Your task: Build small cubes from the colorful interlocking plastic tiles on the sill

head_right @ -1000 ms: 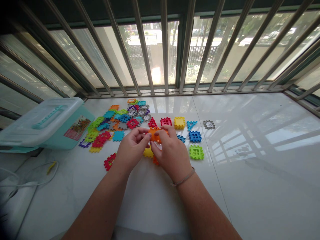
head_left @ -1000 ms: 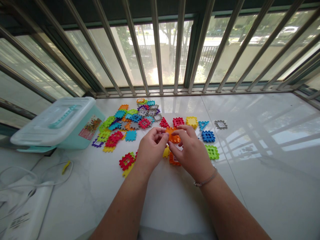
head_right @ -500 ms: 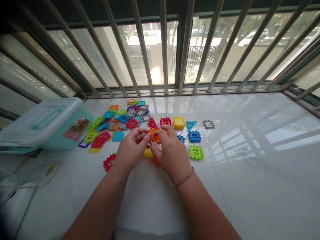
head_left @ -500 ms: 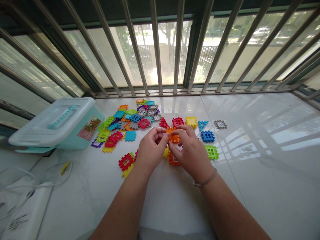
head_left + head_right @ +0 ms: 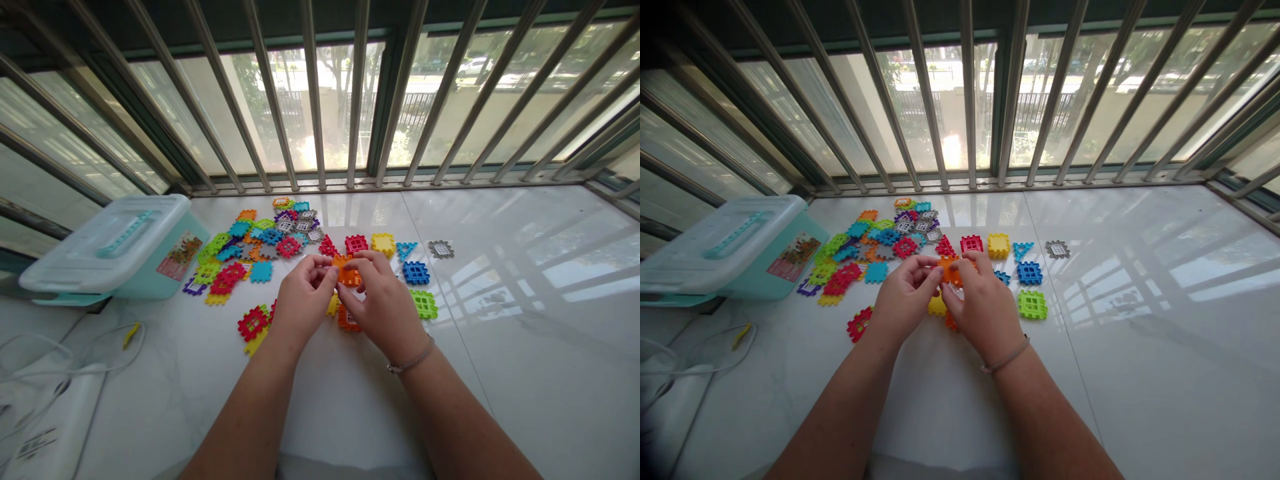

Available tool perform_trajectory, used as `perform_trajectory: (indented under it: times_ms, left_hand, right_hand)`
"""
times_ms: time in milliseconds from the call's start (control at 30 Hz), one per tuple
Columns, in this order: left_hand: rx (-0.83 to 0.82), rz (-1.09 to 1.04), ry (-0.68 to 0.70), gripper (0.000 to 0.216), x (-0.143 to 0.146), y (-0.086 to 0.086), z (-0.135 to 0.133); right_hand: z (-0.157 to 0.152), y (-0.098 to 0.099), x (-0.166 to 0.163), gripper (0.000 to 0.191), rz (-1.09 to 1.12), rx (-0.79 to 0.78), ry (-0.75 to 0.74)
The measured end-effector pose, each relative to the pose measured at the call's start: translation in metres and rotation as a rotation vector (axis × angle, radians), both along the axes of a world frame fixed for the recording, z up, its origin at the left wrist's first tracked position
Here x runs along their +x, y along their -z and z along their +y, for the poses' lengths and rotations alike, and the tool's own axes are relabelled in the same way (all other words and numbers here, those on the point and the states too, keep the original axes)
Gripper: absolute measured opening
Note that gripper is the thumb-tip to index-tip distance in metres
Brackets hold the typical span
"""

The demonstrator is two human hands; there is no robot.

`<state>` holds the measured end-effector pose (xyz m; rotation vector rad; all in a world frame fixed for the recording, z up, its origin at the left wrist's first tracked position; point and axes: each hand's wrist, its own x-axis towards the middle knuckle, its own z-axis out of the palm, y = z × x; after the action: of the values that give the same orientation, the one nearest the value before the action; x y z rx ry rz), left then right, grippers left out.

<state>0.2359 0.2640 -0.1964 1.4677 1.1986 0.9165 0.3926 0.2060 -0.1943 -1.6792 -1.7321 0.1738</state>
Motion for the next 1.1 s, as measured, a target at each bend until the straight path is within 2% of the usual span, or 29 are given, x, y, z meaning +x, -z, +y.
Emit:
perform_trajectory:
  times_ms: [1100]
  left_hand:
    - [0.063, 0.053, 0.020, 0.025, -0.0004, 0.0019, -0.0025]
  right_hand:
    - [0.0005, 0.0009, 0.0001, 0.018, 0.007, -0.042, -0.013]
